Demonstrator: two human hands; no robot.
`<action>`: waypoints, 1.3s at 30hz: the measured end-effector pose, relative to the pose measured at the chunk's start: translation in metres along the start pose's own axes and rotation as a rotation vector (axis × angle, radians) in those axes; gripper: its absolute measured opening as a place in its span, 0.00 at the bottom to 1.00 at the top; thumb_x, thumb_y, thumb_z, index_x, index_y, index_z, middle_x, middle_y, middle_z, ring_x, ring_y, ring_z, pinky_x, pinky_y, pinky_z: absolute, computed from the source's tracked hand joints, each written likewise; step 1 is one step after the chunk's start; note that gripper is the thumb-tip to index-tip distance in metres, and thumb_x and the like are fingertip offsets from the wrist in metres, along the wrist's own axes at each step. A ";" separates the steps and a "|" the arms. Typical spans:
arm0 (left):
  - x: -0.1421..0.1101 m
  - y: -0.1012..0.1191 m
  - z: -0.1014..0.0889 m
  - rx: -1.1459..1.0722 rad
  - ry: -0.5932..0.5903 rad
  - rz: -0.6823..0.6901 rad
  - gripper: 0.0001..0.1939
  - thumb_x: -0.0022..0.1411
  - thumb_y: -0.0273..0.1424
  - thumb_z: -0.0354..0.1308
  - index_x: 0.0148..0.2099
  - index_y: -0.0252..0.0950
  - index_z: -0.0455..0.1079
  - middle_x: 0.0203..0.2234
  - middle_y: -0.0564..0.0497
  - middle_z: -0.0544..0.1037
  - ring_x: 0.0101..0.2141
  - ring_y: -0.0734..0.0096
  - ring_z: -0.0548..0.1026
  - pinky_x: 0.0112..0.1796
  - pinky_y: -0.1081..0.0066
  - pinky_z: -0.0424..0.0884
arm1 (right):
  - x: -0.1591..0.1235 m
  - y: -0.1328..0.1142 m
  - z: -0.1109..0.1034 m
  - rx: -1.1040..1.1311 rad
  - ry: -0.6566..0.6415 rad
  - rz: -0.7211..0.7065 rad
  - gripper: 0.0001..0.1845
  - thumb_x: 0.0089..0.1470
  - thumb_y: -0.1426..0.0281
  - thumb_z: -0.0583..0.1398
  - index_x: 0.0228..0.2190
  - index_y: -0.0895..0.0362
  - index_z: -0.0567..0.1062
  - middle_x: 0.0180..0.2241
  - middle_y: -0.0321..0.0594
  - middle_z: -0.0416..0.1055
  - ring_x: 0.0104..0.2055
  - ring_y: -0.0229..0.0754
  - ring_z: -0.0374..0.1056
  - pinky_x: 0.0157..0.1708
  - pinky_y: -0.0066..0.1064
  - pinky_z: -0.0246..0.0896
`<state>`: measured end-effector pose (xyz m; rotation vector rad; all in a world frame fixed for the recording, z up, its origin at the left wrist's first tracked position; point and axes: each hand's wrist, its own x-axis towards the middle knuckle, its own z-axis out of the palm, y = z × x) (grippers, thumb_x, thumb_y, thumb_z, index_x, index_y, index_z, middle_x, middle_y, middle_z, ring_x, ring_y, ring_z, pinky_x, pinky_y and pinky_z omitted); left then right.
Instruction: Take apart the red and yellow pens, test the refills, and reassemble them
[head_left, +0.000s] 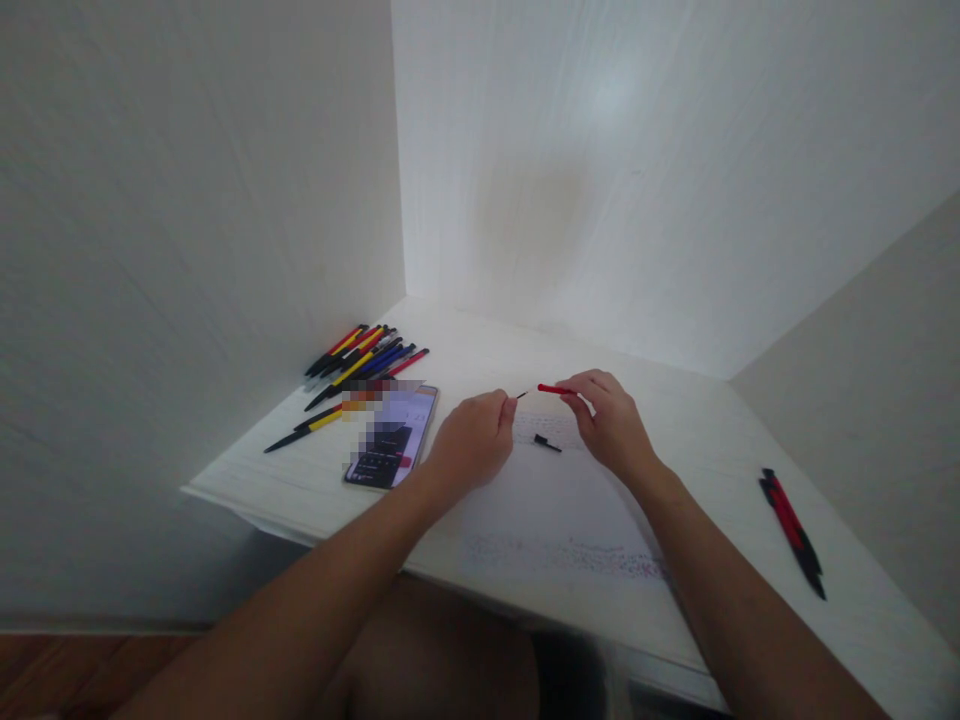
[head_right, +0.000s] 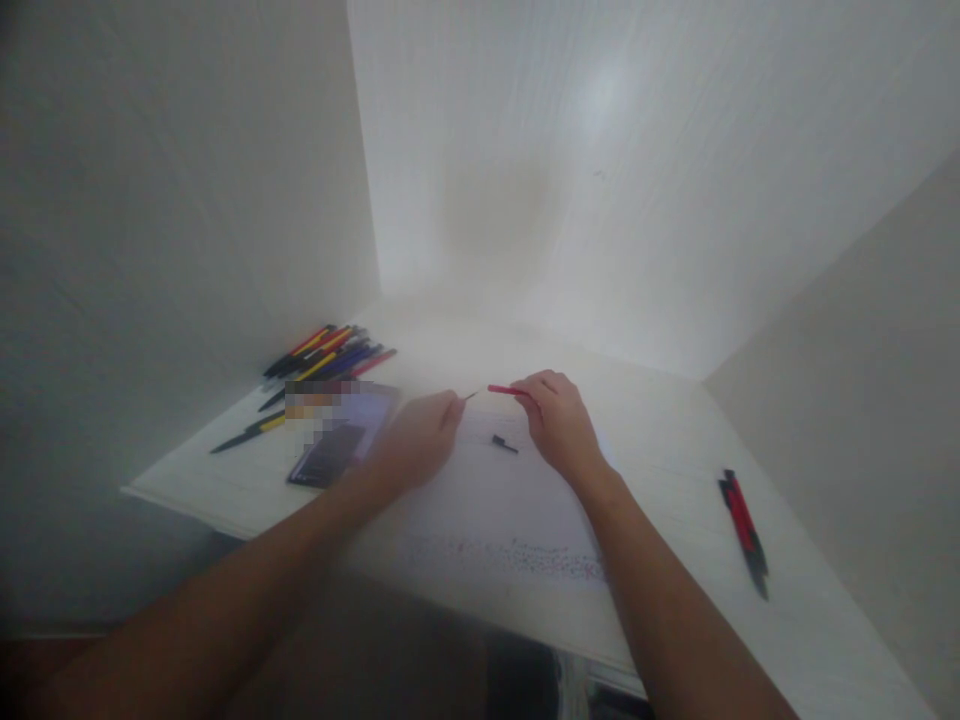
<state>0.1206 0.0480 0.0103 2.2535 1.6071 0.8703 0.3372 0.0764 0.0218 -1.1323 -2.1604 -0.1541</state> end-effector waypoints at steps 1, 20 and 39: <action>0.000 0.001 0.000 0.018 0.004 -0.003 0.20 0.73 0.36 0.38 0.33 0.37 0.65 0.27 0.47 0.74 0.28 0.65 0.68 0.28 0.66 0.52 | 0.000 0.001 0.000 -0.009 0.000 0.001 0.12 0.64 0.70 0.54 0.41 0.56 0.78 0.38 0.46 0.75 0.43 0.48 0.67 0.43 0.41 0.63; 0.000 0.003 0.005 -0.319 0.086 -0.059 0.13 0.58 0.20 0.53 0.43 0.34 0.75 0.35 0.45 0.75 0.36 0.64 0.74 0.40 0.65 0.69 | -0.002 -0.009 0.008 -0.074 -0.205 -0.074 0.14 0.62 0.76 0.54 0.39 0.55 0.80 0.37 0.47 0.75 0.41 0.49 0.68 0.41 0.41 0.63; 0.006 0.006 0.013 -1.504 0.311 -0.487 0.11 0.69 0.31 0.53 0.43 0.29 0.75 0.36 0.44 0.75 0.28 0.74 0.72 0.30 0.71 0.73 | -0.004 -0.012 0.010 0.177 -0.090 0.044 0.08 0.61 0.71 0.58 0.38 0.54 0.78 0.37 0.44 0.75 0.40 0.46 0.70 0.42 0.40 0.66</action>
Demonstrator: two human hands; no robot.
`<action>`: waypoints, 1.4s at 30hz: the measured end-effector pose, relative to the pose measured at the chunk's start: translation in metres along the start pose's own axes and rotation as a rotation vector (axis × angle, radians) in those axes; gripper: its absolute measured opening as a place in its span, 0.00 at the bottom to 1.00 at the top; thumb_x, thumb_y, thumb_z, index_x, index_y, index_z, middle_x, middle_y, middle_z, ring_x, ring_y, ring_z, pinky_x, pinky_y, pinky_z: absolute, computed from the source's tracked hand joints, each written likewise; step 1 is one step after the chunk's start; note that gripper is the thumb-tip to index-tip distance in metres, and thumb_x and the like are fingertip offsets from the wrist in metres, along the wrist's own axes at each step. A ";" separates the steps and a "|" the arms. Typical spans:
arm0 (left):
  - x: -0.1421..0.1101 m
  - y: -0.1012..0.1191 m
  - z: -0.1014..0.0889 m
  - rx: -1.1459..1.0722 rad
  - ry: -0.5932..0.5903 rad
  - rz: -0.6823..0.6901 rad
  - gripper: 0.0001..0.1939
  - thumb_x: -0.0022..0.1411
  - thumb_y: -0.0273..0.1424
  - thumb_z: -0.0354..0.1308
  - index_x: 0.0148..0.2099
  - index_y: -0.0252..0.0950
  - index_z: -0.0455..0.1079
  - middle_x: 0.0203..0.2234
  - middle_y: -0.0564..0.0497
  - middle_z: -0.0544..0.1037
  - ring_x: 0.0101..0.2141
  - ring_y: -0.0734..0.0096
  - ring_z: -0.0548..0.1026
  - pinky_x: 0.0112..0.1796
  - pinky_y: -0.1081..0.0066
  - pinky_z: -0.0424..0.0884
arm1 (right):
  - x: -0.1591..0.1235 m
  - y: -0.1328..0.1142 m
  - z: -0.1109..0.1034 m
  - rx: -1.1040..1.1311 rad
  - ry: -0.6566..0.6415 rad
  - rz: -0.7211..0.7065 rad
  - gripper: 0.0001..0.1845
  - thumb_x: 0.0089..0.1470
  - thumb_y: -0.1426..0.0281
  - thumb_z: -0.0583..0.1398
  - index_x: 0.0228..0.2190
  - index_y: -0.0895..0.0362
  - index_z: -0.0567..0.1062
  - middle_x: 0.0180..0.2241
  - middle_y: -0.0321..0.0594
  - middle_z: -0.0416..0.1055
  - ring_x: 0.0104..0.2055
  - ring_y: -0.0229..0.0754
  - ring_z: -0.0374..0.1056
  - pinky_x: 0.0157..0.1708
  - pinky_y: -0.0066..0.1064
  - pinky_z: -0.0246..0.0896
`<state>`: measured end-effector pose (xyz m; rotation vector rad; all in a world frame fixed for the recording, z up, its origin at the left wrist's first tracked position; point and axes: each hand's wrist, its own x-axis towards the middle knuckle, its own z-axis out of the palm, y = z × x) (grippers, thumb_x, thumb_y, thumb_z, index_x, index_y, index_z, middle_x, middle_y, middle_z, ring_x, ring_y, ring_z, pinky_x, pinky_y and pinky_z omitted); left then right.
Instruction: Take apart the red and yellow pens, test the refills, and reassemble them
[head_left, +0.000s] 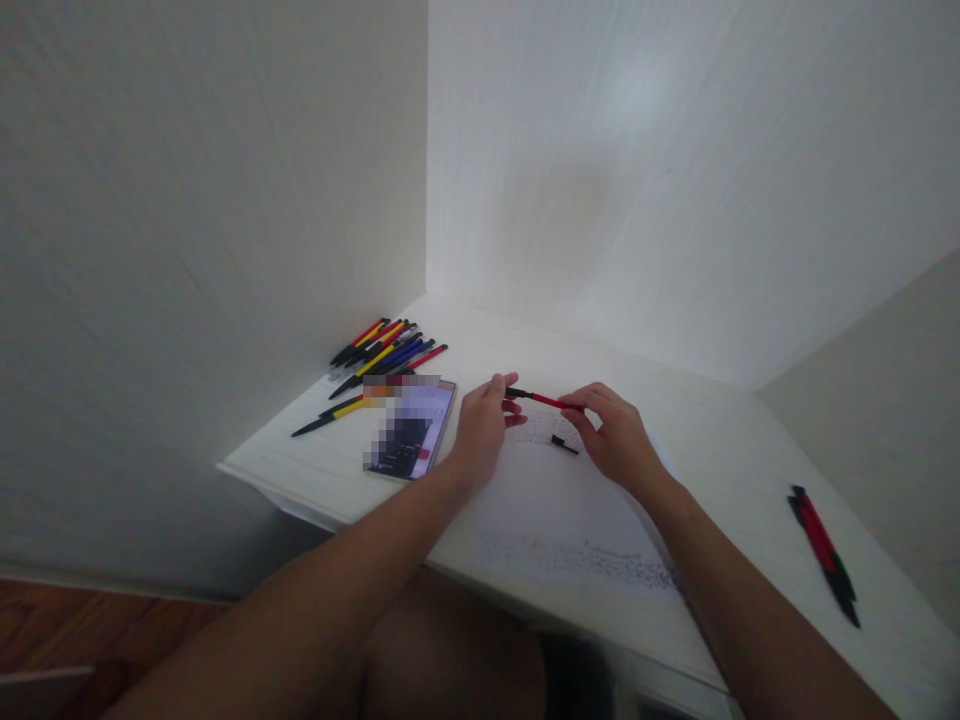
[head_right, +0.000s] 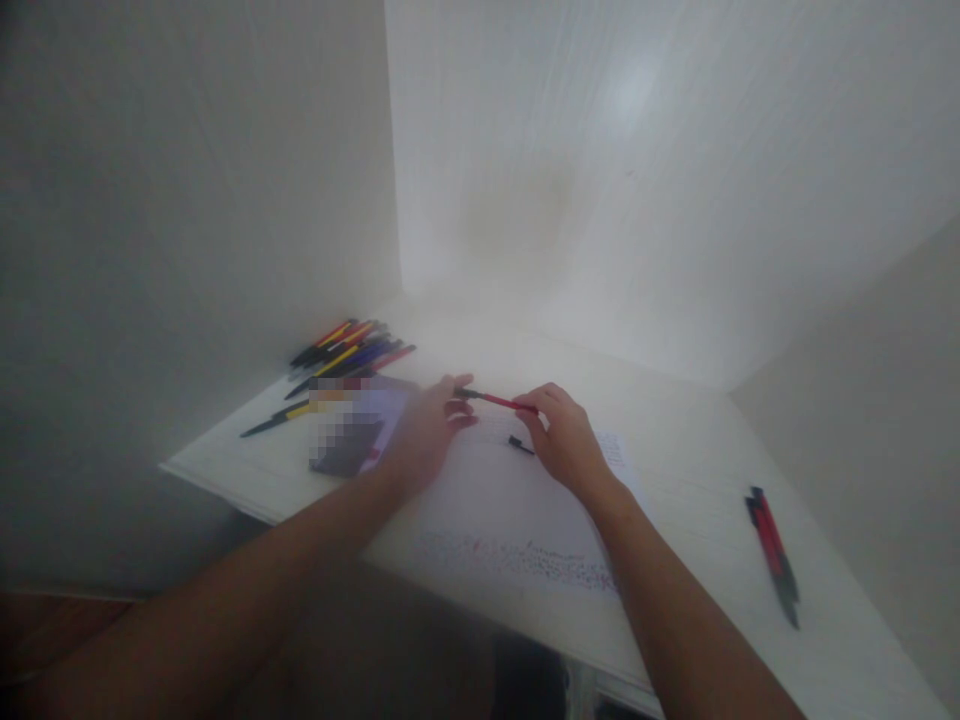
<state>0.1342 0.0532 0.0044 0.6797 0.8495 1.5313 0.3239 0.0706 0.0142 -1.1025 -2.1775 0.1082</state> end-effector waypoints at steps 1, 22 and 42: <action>0.001 0.000 0.000 -0.001 0.006 0.003 0.11 0.68 0.31 0.54 0.42 0.29 0.75 0.34 0.44 0.75 0.28 0.74 0.71 0.30 0.71 0.73 | 0.000 0.000 0.000 -0.004 0.005 -0.001 0.08 0.61 0.71 0.57 0.38 0.54 0.78 0.37 0.44 0.75 0.40 0.46 0.70 0.42 0.40 0.66; 0.004 -0.003 -0.004 -0.170 0.014 -0.059 0.07 0.57 0.27 0.67 0.37 0.30 0.75 0.38 0.44 0.77 0.33 0.74 0.74 0.39 0.69 0.71 | 0.002 0.002 -0.009 -0.072 0.039 -0.026 0.11 0.62 0.70 0.55 0.38 0.54 0.78 0.36 0.45 0.76 0.39 0.47 0.71 0.41 0.40 0.66; 0.006 0.007 -0.004 -0.095 -0.136 0.006 0.06 0.64 0.29 0.60 0.42 0.36 0.77 0.45 0.45 0.77 0.36 0.72 0.73 0.39 0.69 0.71 | 0.004 0.001 -0.003 0.605 -0.004 0.516 0.16 0.57 0.57 0.60 0.35 0.58 0.79 0.22 0.37 0.71 0.25 0.38 0.65 0.29 0.34 0.62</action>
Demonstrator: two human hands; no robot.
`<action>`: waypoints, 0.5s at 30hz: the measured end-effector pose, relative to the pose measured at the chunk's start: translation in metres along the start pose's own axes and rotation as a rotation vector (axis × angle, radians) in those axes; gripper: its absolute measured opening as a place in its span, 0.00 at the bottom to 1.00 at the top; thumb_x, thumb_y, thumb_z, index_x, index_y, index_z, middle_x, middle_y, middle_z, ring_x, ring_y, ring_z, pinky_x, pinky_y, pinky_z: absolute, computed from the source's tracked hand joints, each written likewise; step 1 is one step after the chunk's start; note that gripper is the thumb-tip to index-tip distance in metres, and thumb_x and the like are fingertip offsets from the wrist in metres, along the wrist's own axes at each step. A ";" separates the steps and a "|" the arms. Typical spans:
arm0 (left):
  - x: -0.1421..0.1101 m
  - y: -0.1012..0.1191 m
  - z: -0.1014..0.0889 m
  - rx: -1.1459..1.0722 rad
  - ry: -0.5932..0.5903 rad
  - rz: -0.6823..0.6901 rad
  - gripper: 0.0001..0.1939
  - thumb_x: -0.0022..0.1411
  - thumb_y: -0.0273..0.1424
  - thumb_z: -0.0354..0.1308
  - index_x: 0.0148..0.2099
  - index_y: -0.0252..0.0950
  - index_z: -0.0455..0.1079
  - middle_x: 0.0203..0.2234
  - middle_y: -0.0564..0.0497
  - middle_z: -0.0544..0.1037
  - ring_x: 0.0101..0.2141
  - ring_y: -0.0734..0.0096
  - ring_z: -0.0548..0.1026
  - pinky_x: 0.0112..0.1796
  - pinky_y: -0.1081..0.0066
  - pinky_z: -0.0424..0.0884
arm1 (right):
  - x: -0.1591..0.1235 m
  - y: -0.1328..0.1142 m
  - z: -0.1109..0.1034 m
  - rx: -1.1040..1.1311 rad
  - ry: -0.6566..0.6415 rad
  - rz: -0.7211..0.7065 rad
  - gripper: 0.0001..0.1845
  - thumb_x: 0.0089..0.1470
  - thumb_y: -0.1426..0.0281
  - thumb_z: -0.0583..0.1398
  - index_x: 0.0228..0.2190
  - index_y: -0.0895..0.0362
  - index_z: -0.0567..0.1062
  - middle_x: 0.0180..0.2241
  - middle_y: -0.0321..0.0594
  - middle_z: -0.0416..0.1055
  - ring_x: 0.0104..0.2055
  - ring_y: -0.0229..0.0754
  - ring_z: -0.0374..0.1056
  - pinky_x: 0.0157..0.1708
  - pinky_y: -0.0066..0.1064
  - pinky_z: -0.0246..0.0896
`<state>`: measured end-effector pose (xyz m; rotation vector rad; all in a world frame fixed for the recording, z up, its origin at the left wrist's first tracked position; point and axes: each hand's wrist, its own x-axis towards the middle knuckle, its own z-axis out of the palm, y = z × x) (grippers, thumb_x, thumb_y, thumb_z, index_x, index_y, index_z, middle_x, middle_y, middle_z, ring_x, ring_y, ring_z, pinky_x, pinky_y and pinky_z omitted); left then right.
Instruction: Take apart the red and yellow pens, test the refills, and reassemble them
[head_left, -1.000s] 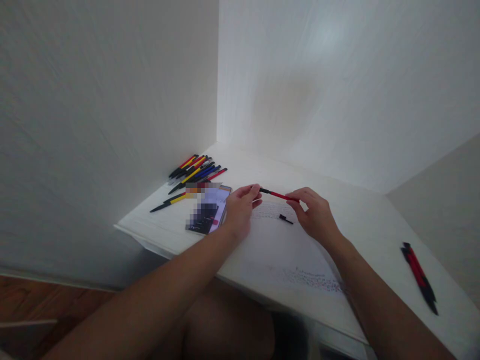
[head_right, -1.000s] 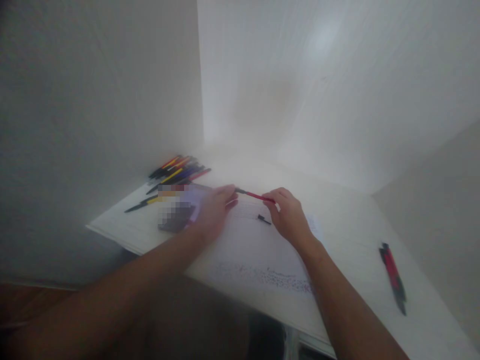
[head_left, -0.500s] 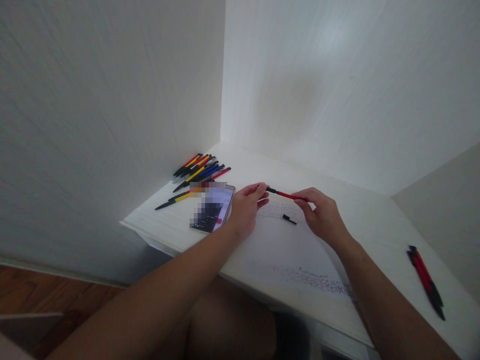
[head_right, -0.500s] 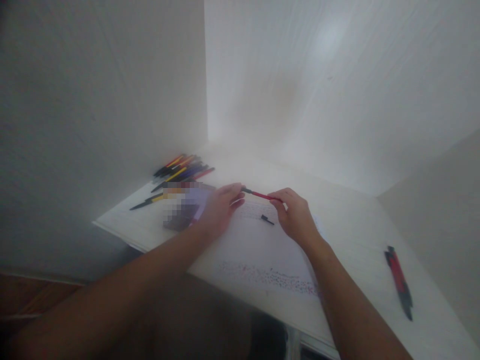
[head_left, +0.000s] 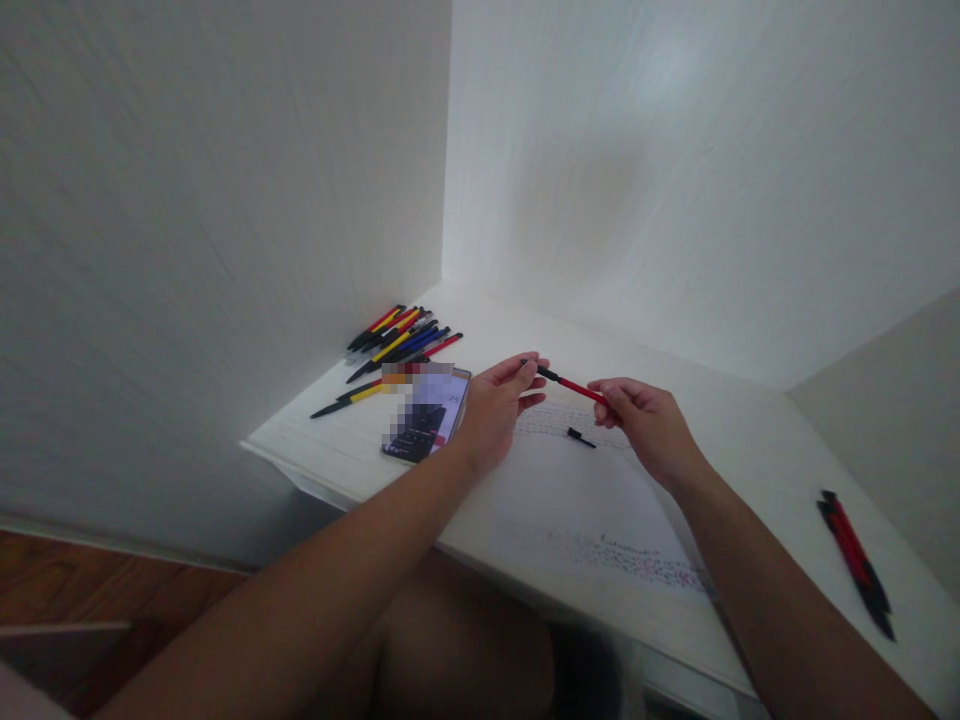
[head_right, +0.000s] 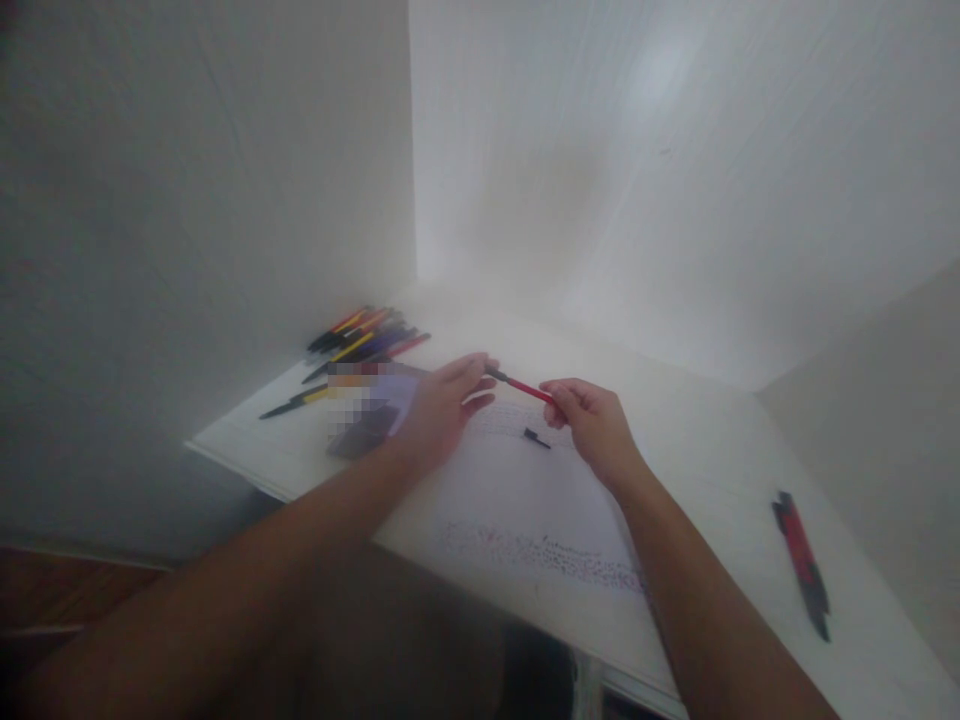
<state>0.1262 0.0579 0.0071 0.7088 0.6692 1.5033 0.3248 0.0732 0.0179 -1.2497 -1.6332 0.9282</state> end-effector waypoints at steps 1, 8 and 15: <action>0.000 0.000 0.000 -0.003 -0.001 0.001 0.06 0.63 0.29 0.60 0.42 0.36 0.76 0.45 0.45 0.77 0.36 0.72 0.73 0.38 0.69 0.71 | -0.001 -0.001 0.001 0.009 -0.014 0.022 0.17 0.58 0.57 0.60 0.35 0.58 0.78 0.21 0.36 0.69 0.24 0.37 0.63 0.26 0.32 0.59; 0.003 -0.001 -0.001 -0.024 0.046 0.008 0.05 0.63 0.27 0.59 0.41 0.34 0.74 0.42 0.45 0.77 0.36 0.71 0.73 0.36 0.70 0.72 | -0.003 -0.002 0.007 0.045 -0.088 0.083 0.17 0.57 0.55 0.59 0.34 0.56 0.75 0.18 0.32 0.65 0.20 0.36 0.59 0.22 0.31 0.54; 0.003 -0.004 0.000 -0.012 0.065 0.011 0.04 0.63 0.27 0.60 0.39 0.31 0.74 0.40 0.44 0.76 0.36 0.70 0.73 0.36 0.69 0.73 | -0.004 -0.009 0.004 -0.107 -0.098 0.020 0.16 0.54 0.57 0.63 0.25 0.57 0.74 0.21 0.37 0.71 0.22 0.36 0.62 0.25 0.32 0.56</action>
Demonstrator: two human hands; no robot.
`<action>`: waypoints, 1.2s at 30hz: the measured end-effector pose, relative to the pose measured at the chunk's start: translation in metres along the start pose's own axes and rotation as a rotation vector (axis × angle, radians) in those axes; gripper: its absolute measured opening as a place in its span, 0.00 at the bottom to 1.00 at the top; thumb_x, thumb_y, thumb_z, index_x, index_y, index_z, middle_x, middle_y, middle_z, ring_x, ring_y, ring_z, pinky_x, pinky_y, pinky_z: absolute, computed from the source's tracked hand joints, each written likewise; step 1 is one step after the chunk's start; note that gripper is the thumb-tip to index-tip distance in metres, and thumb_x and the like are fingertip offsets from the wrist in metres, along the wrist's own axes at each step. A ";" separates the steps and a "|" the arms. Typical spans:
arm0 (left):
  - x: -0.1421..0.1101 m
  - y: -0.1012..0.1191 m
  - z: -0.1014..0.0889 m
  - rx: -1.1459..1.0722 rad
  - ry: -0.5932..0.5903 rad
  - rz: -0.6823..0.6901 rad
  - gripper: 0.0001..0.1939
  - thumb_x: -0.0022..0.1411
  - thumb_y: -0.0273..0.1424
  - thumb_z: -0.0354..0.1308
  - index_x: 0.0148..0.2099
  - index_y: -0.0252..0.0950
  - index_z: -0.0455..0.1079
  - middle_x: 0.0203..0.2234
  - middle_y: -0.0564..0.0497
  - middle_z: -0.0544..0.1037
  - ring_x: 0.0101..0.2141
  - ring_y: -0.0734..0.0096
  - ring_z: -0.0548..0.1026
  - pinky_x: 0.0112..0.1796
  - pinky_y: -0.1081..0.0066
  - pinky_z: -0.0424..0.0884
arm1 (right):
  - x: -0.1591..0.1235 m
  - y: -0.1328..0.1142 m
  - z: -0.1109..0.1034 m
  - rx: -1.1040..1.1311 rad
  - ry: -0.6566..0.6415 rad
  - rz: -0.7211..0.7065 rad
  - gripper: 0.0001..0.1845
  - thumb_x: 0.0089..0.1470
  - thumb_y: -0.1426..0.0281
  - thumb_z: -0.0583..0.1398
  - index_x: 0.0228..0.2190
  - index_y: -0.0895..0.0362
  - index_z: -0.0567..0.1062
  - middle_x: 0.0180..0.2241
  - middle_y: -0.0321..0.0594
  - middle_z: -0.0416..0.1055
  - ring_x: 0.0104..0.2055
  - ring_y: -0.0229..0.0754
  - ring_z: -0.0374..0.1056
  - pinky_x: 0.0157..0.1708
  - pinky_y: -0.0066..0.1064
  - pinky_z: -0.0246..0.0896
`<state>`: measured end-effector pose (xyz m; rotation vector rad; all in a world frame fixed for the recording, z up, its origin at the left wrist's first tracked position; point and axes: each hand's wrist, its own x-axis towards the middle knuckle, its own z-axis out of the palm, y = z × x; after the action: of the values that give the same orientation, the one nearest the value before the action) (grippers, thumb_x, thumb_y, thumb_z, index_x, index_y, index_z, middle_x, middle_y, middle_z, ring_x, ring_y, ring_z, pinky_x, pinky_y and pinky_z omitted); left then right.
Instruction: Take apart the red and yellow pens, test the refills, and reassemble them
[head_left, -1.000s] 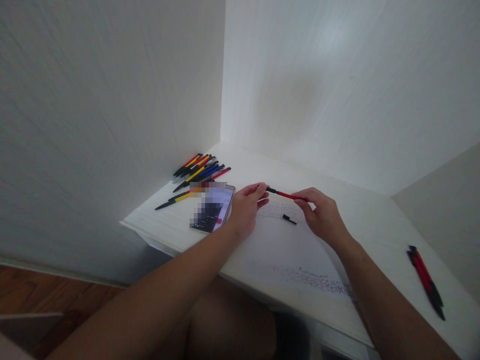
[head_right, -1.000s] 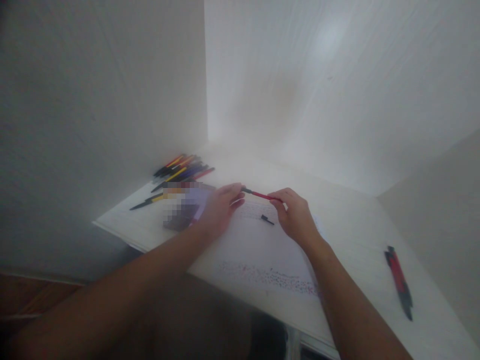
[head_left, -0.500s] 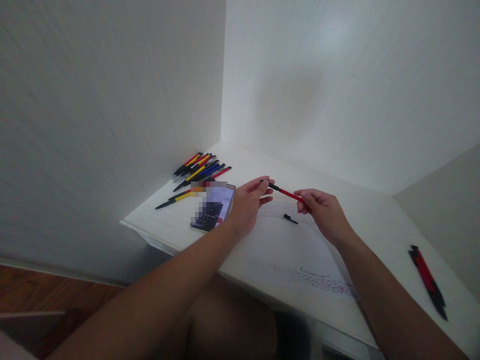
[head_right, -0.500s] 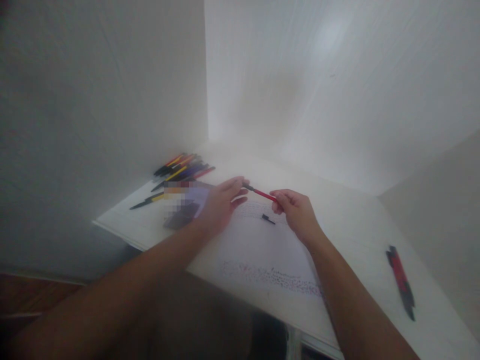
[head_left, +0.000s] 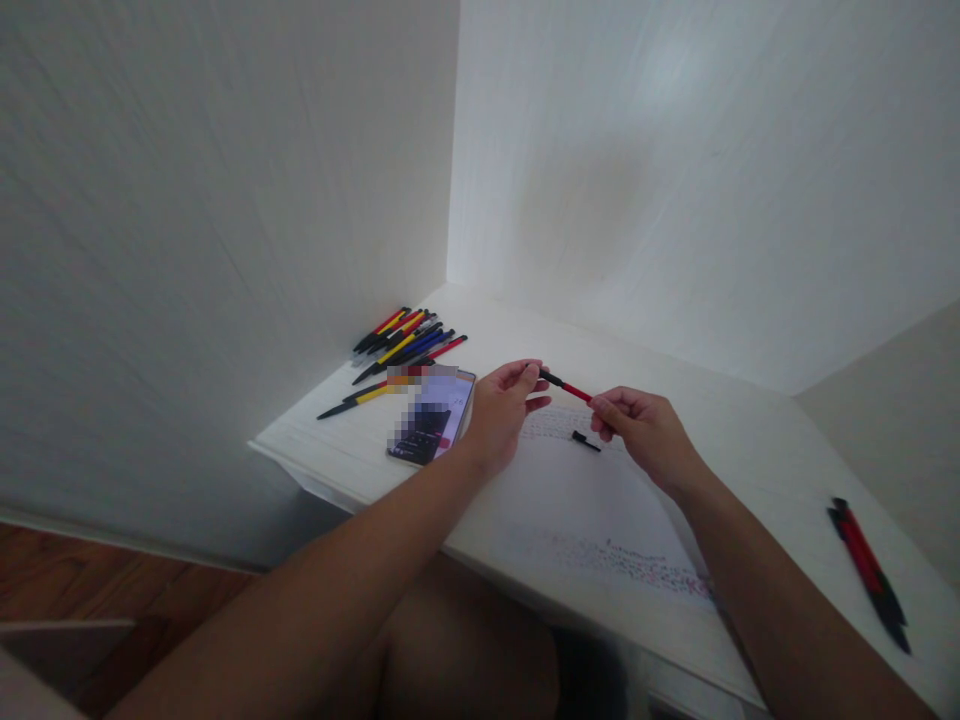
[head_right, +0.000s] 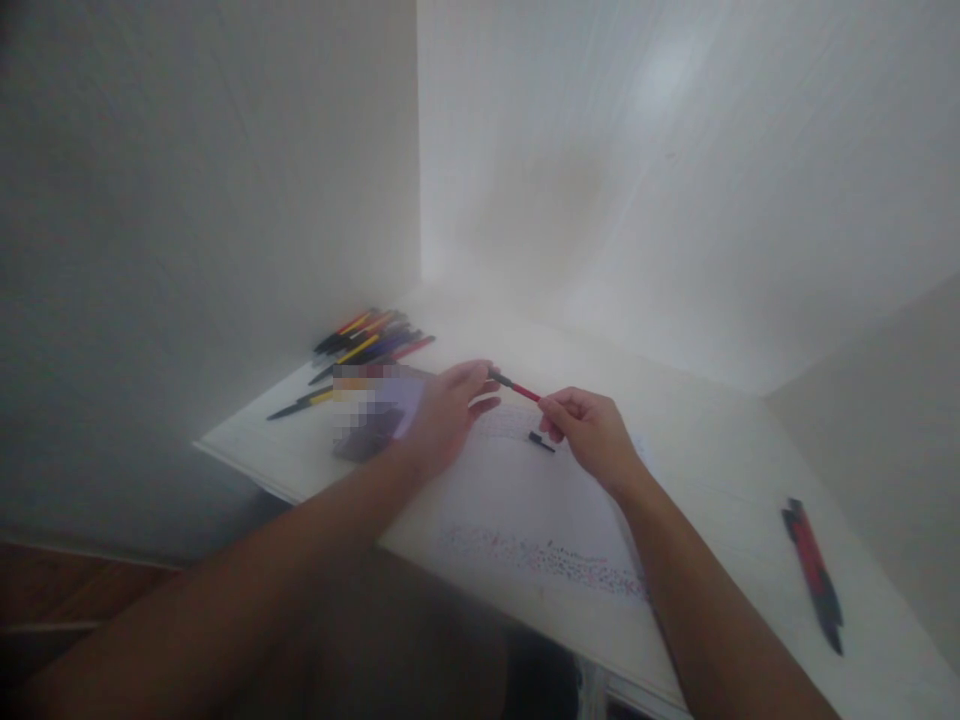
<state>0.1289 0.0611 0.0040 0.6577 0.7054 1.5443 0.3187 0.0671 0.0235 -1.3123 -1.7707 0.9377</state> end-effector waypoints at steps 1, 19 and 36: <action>0.000 0.000 0.000 0.005 -0.019 0.005 0.04 0.64 0.28 0.60 0.39 0.32 0.75 0.40 0.44 0.76 0.36 0.70 0.73 0.36 0.69 0.73 | 0.000 -0.001 -0.001 -0.013 -0.007 0.008 0.18 0.54 0.56 0.62 0.24 0.57 0.74 0.20 0.37 0.71 0.22 0.36 0.61 0.24 0.32 0.56; 0.003 -0.004 -0.001 0.086 -0.020 0.095 0.09 0.60 0.32 0.65 0.38 0.30 0.74 0.32 0.46 0.76 0.34 0.70 0.75 0.35 0.69 0.77 | -0.001 0.005 -0.001 -0.058 0.004 -0.080 0.19 0.58 0.55 0.59 0.26 0.56 0.74 0.18 0.34 0.67 0.21 0.36 0.59 0.25 0.32 0.52; -0.010 0.003 0.008 0.250 0.022 0.138 0.07 0.61 0.29 0.64 0.37 0.28 0.75 0.28 0.45 0.78 0.30 0.71 0.77 0.35 0.69 0.78 | 0.005 0.012 -0.005 -0.076 0.034 -0.125 0.17 0.58 0.58 0.59 0.24 0.56 0.74 0.22 0.36 0.67 0.27 0.38 0.61 0.31 0.33 0.55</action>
<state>0.1338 0.0510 0.0111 0.8926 0.8947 1.6052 0.3275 0.0747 0.0159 -1.2414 -1.8549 0.7812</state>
